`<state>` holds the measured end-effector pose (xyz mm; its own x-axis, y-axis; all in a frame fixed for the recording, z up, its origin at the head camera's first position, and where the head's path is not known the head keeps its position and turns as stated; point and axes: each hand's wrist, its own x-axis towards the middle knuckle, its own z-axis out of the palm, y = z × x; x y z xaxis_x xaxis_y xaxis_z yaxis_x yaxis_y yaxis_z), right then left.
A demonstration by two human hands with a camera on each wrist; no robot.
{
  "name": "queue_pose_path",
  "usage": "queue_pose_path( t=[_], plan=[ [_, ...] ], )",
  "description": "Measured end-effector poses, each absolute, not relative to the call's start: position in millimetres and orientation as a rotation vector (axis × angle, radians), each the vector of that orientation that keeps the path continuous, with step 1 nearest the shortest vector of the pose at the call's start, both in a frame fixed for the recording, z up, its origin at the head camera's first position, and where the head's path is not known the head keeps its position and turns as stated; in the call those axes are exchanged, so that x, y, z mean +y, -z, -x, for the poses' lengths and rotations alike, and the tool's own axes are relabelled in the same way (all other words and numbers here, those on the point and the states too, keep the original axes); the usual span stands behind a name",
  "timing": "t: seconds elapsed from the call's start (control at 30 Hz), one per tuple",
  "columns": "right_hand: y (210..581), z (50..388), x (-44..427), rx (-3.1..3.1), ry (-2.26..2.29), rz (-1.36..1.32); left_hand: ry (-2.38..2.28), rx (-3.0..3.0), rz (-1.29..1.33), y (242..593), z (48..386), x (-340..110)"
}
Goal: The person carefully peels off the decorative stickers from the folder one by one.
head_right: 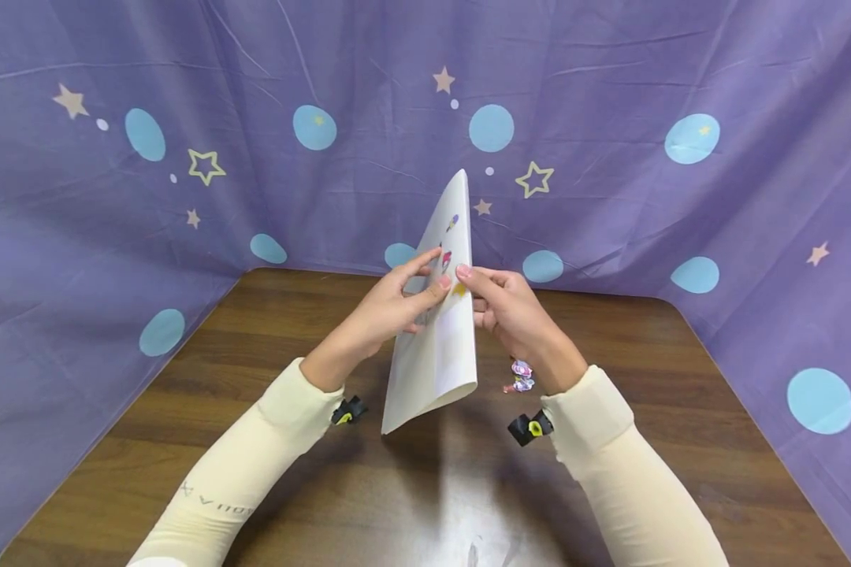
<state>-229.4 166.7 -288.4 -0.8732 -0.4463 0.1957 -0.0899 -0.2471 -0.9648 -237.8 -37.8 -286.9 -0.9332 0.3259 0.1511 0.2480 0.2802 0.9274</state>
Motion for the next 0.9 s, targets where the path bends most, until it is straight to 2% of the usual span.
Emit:
queue_pose_path(
  t=[0.43, 0.9],
  plan=[
    [316.5, 231.2, 174.0, 1.615, 2.281, 0.485, -1.268, 2.847, -0.634, 299.8, 244.8, -33.6],
    [349.2, 231.4, 177.4, 1.677, 2.199, 0.209, -0.992, 2.879, -0.624, 324.8, 247.0, -29.9]
  ],
)
